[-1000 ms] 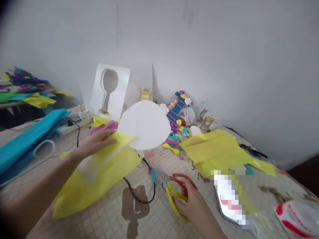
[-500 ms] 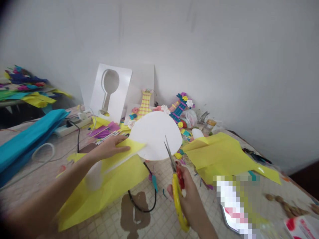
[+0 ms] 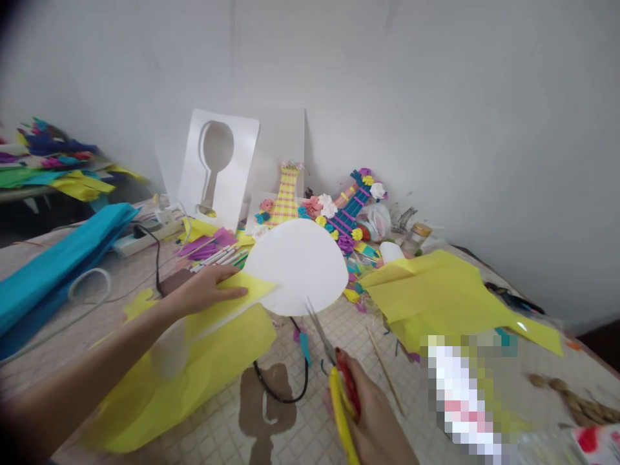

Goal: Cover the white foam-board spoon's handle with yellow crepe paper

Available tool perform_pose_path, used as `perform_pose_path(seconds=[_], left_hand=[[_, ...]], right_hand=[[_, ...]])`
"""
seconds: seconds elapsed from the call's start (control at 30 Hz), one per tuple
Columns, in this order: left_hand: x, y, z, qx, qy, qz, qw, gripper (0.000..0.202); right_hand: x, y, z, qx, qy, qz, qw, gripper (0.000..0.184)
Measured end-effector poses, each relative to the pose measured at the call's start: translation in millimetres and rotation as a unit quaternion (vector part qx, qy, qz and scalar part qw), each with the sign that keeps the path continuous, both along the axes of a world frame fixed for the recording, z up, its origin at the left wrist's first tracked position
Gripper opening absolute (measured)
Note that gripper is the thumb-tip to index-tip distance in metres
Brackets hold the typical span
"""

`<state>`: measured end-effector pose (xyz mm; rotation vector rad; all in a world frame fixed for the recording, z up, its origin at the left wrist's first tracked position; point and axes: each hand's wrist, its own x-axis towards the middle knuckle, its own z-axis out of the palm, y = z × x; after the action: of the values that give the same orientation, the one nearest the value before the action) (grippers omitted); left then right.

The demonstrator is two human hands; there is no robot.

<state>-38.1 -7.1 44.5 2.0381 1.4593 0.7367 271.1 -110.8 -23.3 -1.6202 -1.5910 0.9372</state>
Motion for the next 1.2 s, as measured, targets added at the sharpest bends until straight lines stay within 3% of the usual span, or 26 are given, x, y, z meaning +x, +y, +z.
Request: perform_pose_path(seconds=[0.1,0.17,0.27,0.43,0.7,0.93,1.2], left_hand=[[9,-4,8.6,-0.004,-0.014,-0.012,1.000,0.034],[14,-8,14.0,0.000,-0.017,-0.013,1.000,0.035],[19,-13,20.5,0.019,-0.020,-0.008,1.000,0.035],[31,-17,26.5,0.050,-0.008,-0.012,0.999,0.033],[50,-18,23.4,0.061,-0.002,-0.027,0.998,0.030],[53,-18,19.3,0.068,-0.014,-0.029,0.997,0.029],[55,-20,19.6,0.064,-0.011,-0.027,0.998,0.029]], right_hand=[[-28,-9,20.1,-0.005,-0.032,0.053,0.998,0.043],[-38,-13,28.0,0.030,-0.055,0.030,0.998,0.044],[-42,-12,32.5,0.047,-0.072,0.019,0.996,0.046],[-43,-8,37.3,-0.008,-0.055,0.073,0.996,0.041],[-50,-6,42.7,-0.021,-0.086,0.061,0.994,0.033],[-53,-7,51.4,-0.019,-0.026,0.083,0.996,0.030],[-51,-6,48.2,-0.014,-0.019,0.100,0.995,0.027]])
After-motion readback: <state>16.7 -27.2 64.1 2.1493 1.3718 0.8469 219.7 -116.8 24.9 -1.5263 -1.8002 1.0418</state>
